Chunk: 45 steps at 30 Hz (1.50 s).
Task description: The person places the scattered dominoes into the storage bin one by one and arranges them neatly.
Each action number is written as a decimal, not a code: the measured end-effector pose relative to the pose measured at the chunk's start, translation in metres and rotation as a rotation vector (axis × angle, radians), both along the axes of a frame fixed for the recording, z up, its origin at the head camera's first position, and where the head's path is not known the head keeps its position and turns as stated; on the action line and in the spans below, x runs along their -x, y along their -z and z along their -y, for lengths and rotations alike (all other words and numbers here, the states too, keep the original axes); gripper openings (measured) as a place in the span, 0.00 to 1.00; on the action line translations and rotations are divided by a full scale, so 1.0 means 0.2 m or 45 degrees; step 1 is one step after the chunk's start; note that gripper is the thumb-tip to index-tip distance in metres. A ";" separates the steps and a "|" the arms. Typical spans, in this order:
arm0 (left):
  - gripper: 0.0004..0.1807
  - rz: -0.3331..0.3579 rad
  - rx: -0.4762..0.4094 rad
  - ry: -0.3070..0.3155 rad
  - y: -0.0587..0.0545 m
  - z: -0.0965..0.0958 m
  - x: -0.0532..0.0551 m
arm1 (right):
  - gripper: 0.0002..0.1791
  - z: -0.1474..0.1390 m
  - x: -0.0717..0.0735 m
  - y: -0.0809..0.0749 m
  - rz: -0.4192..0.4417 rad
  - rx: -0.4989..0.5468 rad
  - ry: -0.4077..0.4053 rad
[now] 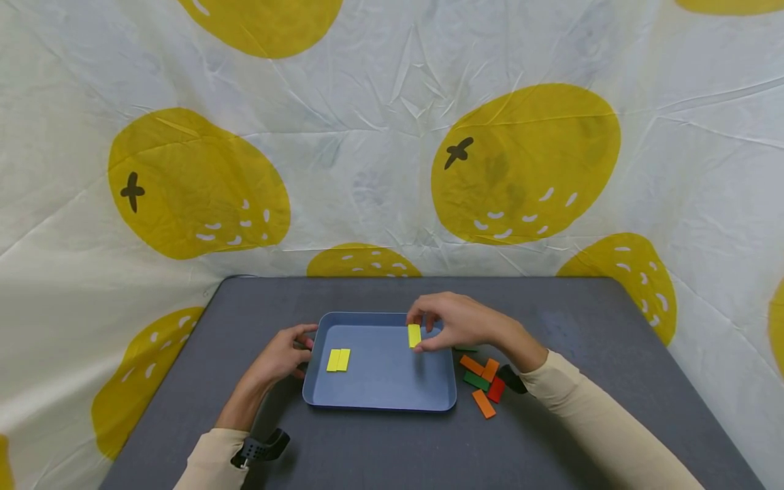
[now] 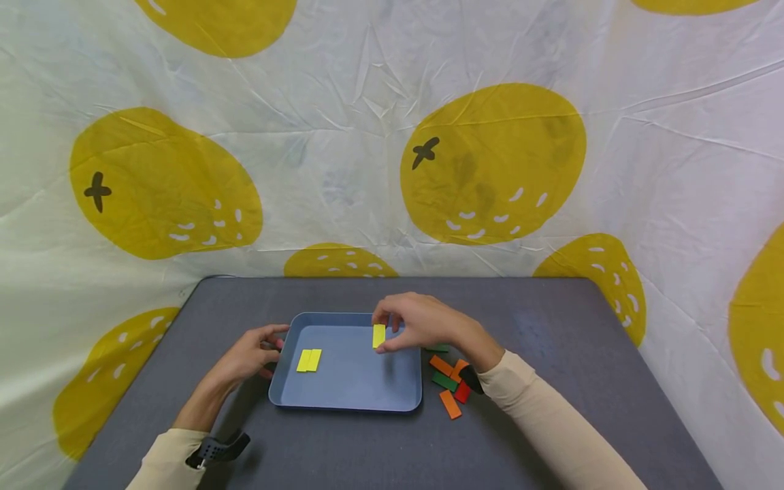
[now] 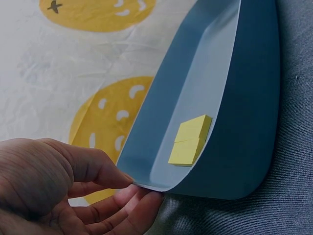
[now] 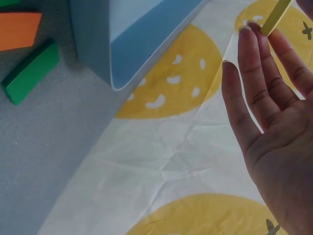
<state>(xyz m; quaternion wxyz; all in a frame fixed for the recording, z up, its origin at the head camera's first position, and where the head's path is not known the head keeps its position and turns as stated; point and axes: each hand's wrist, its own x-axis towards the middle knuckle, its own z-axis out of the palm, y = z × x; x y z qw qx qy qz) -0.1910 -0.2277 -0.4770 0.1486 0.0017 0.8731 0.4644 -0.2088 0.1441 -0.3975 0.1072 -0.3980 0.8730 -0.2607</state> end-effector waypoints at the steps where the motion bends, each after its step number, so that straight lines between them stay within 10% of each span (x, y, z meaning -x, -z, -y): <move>1: 0.33 -0.001 0.000 -0.001 0.00 0.00 0.00 | 0.22 0.01 0.00 0.00 -0.006 0.000 -0.004; 45: 0.32 -0.012 -0.026 0.039 -0.02 0.00 -0.02 | 0.23 0.50 0.06 0.11 -0.096 -0.256 -0.086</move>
